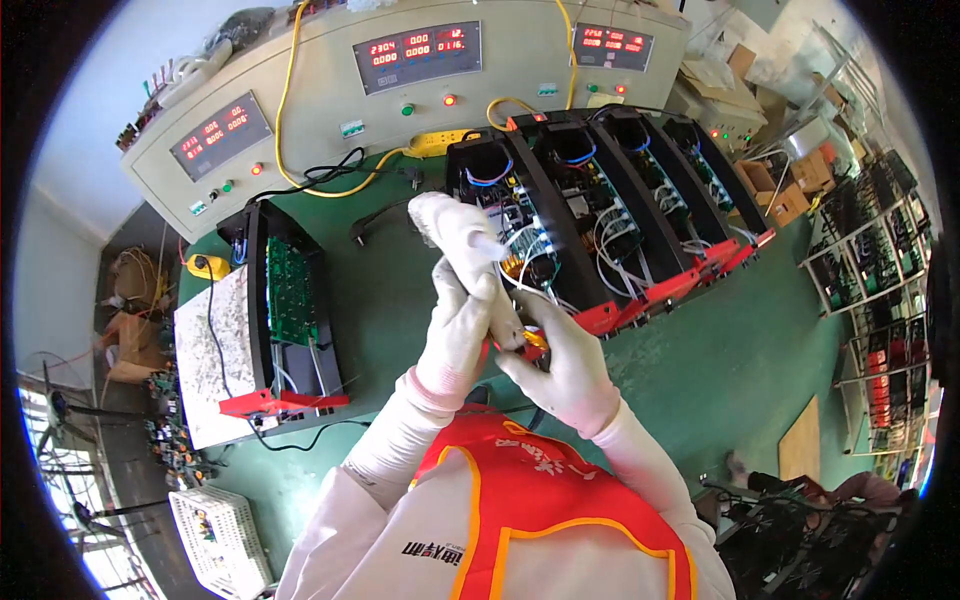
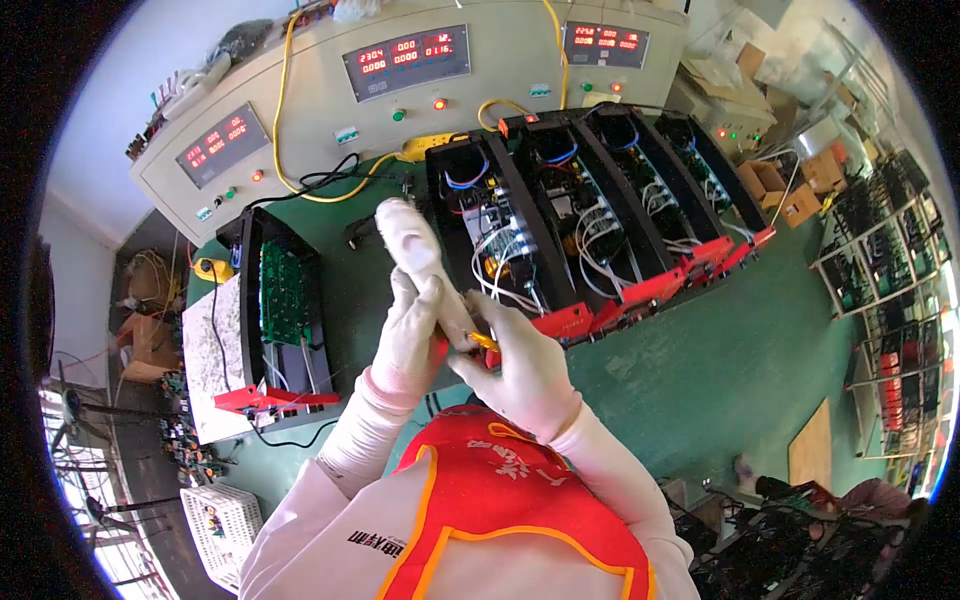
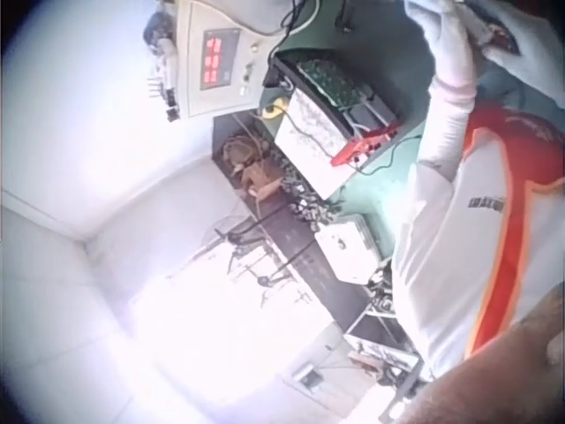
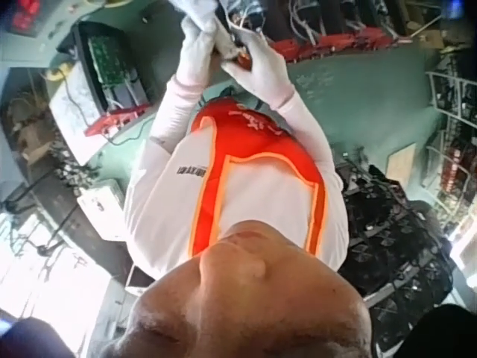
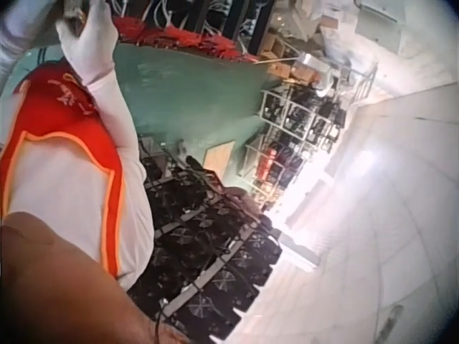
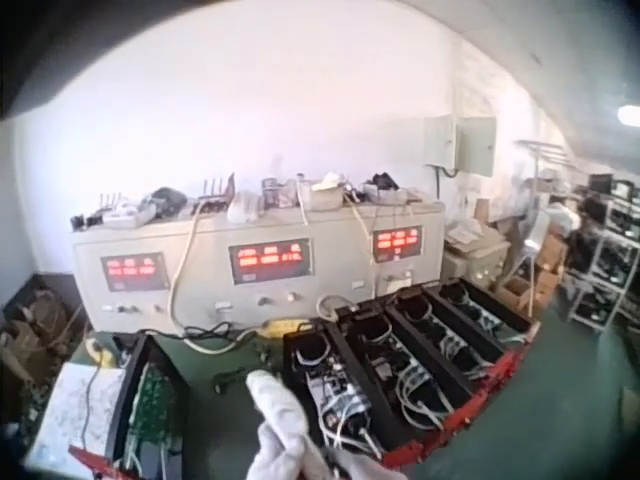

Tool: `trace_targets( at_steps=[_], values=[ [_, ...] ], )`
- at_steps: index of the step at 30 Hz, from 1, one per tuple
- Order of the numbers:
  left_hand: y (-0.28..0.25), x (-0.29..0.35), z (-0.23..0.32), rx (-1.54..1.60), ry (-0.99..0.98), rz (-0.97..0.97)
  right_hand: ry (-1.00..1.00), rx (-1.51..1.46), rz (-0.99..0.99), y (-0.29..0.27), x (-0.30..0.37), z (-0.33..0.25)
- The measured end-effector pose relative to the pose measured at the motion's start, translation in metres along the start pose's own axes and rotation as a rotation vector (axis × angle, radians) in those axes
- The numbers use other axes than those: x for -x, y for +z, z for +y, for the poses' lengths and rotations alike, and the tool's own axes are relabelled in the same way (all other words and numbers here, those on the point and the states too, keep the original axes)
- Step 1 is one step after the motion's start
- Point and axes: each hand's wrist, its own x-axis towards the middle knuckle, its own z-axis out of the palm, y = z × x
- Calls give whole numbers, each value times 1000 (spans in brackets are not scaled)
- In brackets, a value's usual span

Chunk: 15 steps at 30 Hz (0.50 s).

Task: The person secures wires and circuit boards inside electronic housing units using a hot glue gun.

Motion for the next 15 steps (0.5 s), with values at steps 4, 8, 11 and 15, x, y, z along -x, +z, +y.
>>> trace_targets(
  at_steps=[4, 8, 11, 15],
  values=[
    [-13, -26, 7, 125, -103, -56, 18, -19, -40, 8, -21, 11],
    [-27, -28, 17, 395, -149, -273, 143, -433, -81, 3, -36, 24],
    [-27, -30, 4, 200, -41, -203, 58, -133, -151, 2, -46, 14],
    [-7, -9, -13, 69, -82, 122, -29, 156, -217, 3, -35, 17]
  ],
)
